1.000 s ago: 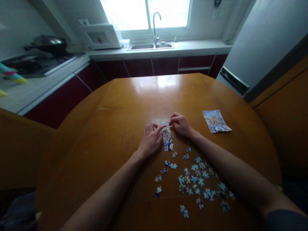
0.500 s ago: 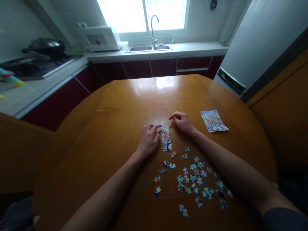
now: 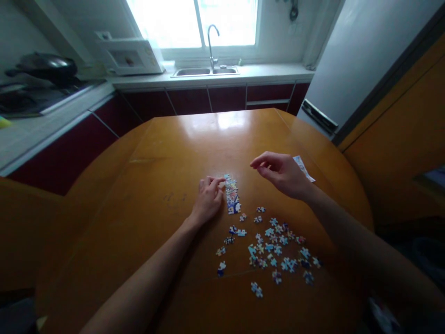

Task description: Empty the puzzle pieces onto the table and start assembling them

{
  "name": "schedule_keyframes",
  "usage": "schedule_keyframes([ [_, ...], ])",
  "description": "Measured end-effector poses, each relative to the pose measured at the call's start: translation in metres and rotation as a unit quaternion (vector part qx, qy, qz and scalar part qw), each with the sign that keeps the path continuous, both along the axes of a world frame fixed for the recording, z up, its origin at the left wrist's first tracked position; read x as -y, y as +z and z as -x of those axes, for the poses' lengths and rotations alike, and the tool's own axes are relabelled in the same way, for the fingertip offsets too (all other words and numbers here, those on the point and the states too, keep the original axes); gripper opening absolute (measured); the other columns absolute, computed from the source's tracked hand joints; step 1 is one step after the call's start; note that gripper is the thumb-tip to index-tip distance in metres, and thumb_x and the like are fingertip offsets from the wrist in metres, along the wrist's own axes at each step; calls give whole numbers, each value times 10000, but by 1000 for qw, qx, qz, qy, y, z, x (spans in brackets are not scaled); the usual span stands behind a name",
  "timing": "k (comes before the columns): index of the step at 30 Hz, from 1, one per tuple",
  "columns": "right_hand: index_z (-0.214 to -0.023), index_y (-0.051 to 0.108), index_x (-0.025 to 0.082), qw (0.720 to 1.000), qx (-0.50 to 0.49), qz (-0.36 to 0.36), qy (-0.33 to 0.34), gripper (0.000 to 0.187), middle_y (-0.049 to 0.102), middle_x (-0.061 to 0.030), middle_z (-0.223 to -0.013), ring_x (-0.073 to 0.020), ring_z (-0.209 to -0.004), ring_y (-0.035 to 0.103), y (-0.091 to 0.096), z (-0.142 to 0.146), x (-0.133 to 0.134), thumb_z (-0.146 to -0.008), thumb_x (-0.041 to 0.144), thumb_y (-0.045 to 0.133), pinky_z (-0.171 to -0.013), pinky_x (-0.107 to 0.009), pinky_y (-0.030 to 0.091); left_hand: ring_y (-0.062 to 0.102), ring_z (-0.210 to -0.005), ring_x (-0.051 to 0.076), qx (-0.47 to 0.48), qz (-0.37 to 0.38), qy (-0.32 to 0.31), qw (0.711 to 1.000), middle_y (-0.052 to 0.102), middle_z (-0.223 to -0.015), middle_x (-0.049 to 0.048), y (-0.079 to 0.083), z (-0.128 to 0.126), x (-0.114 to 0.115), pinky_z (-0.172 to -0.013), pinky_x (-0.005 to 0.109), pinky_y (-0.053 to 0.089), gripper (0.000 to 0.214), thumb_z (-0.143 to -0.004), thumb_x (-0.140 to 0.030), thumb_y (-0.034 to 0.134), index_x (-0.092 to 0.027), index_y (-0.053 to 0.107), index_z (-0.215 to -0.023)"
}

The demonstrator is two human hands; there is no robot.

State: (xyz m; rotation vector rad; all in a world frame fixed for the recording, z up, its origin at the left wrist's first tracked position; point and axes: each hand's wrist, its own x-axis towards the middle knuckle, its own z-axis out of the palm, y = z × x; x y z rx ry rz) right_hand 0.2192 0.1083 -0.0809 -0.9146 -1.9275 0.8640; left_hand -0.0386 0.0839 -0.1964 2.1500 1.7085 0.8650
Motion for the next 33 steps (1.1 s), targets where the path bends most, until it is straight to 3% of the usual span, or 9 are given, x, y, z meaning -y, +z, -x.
schedule_keyframes([
  [8, -941, 716, 258, 994, 77, -12, -79, 128, 692, -45, -968, -168, -761, 595, -25, -62, 62, -905, 210, 603, -601, -314, 449, 463, -1078, 256, -4, -1, 0, 1000, 532, -1076, 74, 1, 0, -2, -1012, 424, 415, 345, -901, -124, 478, -207, 619, -1204],
  [18, -968, 710, 223, 979, 113, 82, -148, 127, 662, -60, -968, -166, -748, 586, -66, -99, 107, -909, 239, 599, -642, -312, 464, 471, -1062, 264, -13, -8, -4, 1000, 537, -1069, 83, -2, 3, -5, -996, 424, 419, 332, -901, -148, 472, -199, 641, -1183],
  [22, -982, 705, 206, 976, 129, 80, -155, 138, 658, -62, -984, -169, -795, 599, -70, -97, 109, -914, 221, 585, -708, -316, 489, 478, -1057, 268, -17, -11, -6, 1000, 540, -1062, 81, -4, 5, -7, -992, 429, 422, 328, -899, -162, 480, -212, 644, -1179],
  [26, -997, 712, 215, 977, 172, 56, -109, 161, 658, -62, -1005, -187, -910, 614, -71, -79, 107, -917, 171, 579, -829, -340, 498, 475, -1047, 270, -17, -13, -6, 1000, 542, -1055, 83, -6, 5, -7, -985, 433, 425, 325, -904, -169, 476, -203, 649, -1178],
  [33, -988, 752, 242, 957, 286, -23, -37, 231, 651, -63, -990, -182, -873, 587, -83, -51, 94, -901, 101, 591, -768, -309, 480, 475, -1069, 266, -10, -5, -5, 1000, 541, -1073, 81, -2, 3, -5, -1002, 426, 420, 325, -902, -157, 477, -204, 646, -1176],
])
